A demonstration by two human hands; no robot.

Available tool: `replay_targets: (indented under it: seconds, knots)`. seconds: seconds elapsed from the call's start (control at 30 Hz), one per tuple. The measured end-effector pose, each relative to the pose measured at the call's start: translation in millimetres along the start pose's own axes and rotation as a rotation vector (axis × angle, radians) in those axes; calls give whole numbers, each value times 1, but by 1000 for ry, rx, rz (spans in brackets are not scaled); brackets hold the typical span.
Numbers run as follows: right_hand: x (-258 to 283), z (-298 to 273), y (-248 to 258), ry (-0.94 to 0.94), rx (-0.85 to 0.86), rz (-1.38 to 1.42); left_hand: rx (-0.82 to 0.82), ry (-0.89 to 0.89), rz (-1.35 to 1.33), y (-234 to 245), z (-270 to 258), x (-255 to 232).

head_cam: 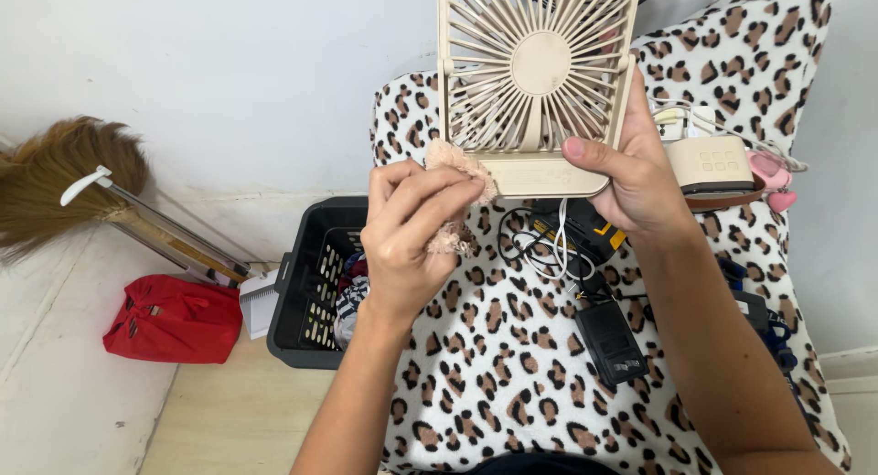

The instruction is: The person wipes the front grille and casing of a small portable fan with a cloth. They rotate the fan to clean different sides and continue wiping the surface throughout the clip.

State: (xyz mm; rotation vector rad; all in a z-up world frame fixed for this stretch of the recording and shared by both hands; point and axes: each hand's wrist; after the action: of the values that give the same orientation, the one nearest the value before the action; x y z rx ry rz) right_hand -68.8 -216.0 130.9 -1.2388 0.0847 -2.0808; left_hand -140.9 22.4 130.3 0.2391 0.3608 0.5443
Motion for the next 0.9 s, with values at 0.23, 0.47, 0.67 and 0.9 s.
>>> replay_targets:
  seconds: [0.23,0.47,0.67,0.9]
  knots:
    - [0,-3,0,6,-9,-30,-16,37,-38,3,0,-5]
    - [1,-2,-2,2,1,-22,-64,80,-89,5,-4,-5]
    - [4,-3,-4,7,9,-23,-75,59,-115,7,-4,-4]
    - [5,-4,-4,12,18,-20,-105,115,-172,5,-7,-5]
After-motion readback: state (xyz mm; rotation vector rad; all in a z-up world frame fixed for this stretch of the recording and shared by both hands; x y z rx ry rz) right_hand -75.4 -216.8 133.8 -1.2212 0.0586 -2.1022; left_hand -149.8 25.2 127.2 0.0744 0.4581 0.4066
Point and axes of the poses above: each hand's wrist, its own z-axis towards the middle knuckle, its own y-axis out of the back of the hand, x = y × z, and after that the axes turned 1 degree about -y, right-handed
